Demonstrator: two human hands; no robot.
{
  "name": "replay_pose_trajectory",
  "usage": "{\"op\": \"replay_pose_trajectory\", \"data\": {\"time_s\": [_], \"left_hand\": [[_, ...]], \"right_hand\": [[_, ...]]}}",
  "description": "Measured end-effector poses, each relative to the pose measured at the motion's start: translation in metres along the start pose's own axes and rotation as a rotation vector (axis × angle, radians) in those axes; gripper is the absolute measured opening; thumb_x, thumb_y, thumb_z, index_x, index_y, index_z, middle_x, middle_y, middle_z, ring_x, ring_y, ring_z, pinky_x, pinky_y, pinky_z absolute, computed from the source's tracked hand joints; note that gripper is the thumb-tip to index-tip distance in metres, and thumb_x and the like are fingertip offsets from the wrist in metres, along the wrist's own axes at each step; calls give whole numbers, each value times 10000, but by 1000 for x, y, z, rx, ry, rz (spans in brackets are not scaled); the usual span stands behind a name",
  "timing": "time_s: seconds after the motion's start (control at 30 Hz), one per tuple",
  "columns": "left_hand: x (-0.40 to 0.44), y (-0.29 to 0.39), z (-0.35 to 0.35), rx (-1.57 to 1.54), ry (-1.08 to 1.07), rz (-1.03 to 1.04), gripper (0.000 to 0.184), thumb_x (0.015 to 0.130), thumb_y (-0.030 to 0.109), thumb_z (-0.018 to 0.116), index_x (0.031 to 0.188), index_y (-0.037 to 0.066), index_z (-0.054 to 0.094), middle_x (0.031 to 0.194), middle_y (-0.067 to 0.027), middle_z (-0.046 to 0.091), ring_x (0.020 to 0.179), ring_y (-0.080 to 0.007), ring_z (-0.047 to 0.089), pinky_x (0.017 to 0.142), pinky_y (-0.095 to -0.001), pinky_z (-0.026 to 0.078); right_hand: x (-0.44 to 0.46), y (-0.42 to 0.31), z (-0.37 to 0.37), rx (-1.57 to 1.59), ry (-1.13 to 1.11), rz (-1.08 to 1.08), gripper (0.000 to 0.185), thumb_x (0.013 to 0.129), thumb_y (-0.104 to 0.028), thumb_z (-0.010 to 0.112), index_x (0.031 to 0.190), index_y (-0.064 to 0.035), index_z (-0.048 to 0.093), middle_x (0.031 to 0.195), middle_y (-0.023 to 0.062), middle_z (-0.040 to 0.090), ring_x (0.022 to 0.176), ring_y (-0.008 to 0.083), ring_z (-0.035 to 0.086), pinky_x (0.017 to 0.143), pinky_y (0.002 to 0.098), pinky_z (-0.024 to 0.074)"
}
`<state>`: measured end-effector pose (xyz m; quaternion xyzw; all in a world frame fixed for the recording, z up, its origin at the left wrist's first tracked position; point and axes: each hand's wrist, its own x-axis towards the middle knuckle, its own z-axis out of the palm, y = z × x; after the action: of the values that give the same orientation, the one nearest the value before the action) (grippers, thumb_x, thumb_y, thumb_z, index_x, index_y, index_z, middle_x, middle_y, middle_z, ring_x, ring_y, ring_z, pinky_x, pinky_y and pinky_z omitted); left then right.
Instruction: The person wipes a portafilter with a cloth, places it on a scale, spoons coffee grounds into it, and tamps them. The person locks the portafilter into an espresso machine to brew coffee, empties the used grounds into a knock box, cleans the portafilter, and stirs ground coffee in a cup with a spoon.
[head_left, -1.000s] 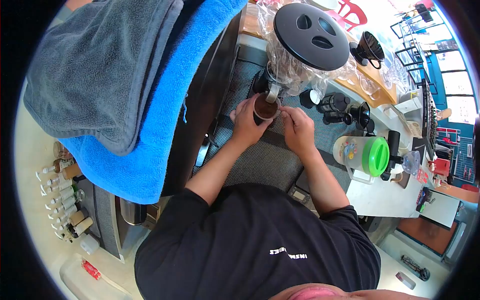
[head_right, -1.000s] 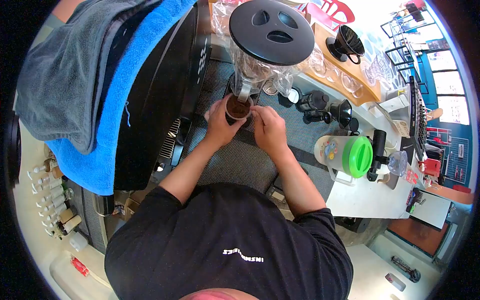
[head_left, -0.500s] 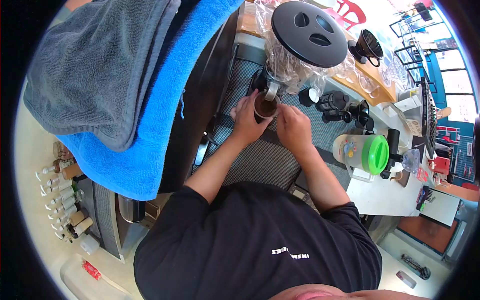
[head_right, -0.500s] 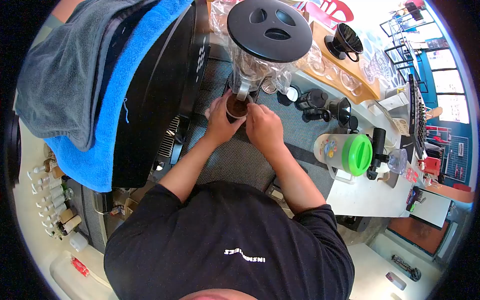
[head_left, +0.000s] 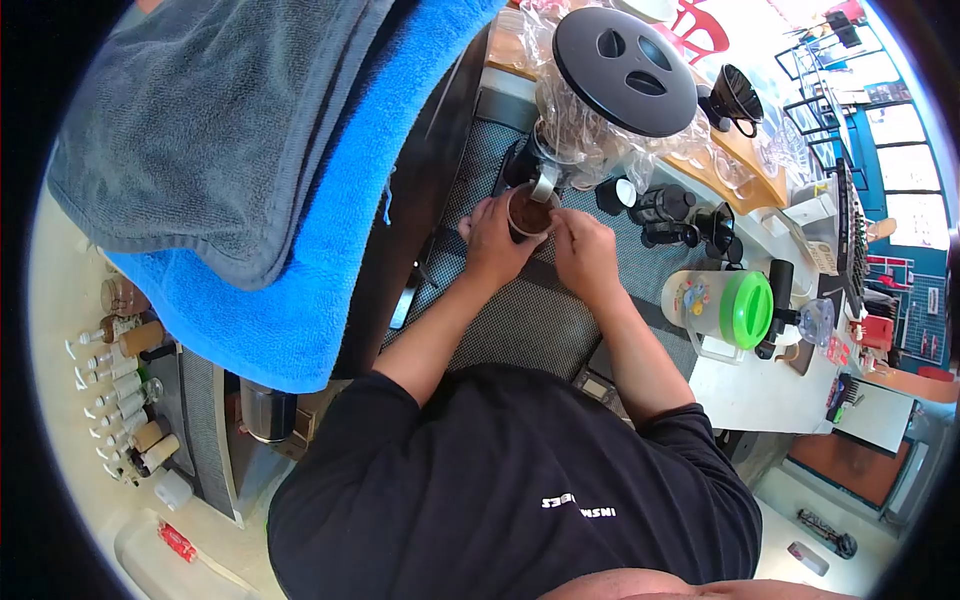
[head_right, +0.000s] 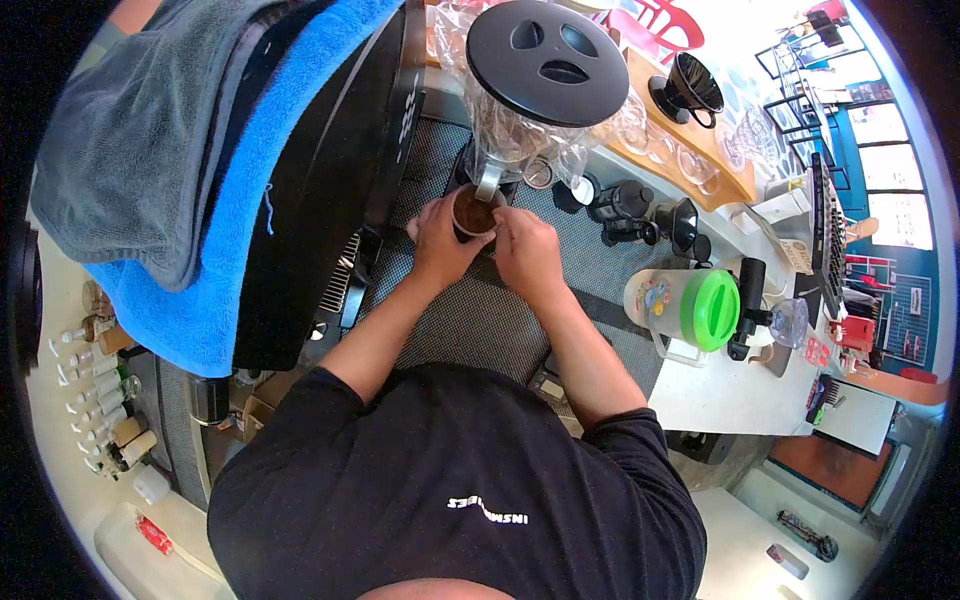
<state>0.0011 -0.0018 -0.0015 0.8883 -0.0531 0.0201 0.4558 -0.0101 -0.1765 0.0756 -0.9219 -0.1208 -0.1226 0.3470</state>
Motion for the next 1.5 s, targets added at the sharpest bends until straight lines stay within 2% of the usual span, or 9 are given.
{"op": "replay_pose_trajectory", "data": {"time_s": [0.37,0.47,0.57,0.67,0.77,0.87,1.17,1.37,1.5], "left_hand": [[0,-9,3,-75,54,70,886,837,348,971,1593,123,569,1505,-115,693,1486,-373,547,1221,-596,286],[2,2,-11,0,-82,4,924,820,355,978,1606,139,542,1535,-81,672,1483,-336,548,1199,-588,284],[5,4,-6,-37,-44,-38,934,795,368,995,1591,154,555,1537,-72,672,1468,-332,562,1198,-589,289],[2,1,-6,-2,-24,-65,931,776,386,1007,1575,182,574,1536,-56,673,1467,-324,562,1200,-591,287],[4,7,-13,-10,-25,-48,941,767,392,1011,1572,161,582,1533,-70,671,1463,-334,563,1201,-592,301],[4,-4,-5,-34,21,45,946,767,390,1011,1571,136,584,1528,-88,669,1468,-347,556,1206,-586,320],[4,-11,3,-38,49,71,890,784,373,1001,1543,122,612,1489,-118,690,1432,-385,577,1171,-601,381],[3,-4,-4,-3,60,51,851,792,368,993,1523,133,627,1461,-101,710,1401,-378,603,1161,-607,371],[2,4,-6,27,41,27,845,798,396,988,1523,151,630,1471,-89,707,1425,-342,589,1156,-607,330]], "right_hand": [[6,-16,-24,-43,-34,-22,191,978,-16,691,1143,-12,787,1034,182,780,929,423,772,823,484,632],[4,-8,-15,-144,-64,-107,171,991,-25,689,1128,0,788,1022,193,789,909,427,775,807,482,631],[5,0,0,-43,-36,-8,172,1007,-46,697,1137,11,794,1004,211,798,880,426,781,790,469,630],[10,-14,-9,77,-30,248,186,1016,-76,714,1154,13,800,992,226,803,855,420,787,781,454,630],[7,-13,-13,122,-18,253,190,1029,-84,716,1172,7,802,992,218,800,866,408,789,784,444,625],[4,-12,-20,51,28,24,176,1045,-73,699,1168,2,801,987,208,797,872,394,789,776,440,618],[1,-18,-16,71,31,200,158,1051,-80,692,1139,-9,802,1005,203,802,894,407,789,802,454,633],[5,-26,-18,-53,68,9,162,1030,-95,691,1120,5,782,977,217,796,907,438,781,813,505,632],[4,-17,-8,-163,-83,-23,178,1026,-105,680,1119,13,775,958,226,786,905,438,780,813,509,632]]}}
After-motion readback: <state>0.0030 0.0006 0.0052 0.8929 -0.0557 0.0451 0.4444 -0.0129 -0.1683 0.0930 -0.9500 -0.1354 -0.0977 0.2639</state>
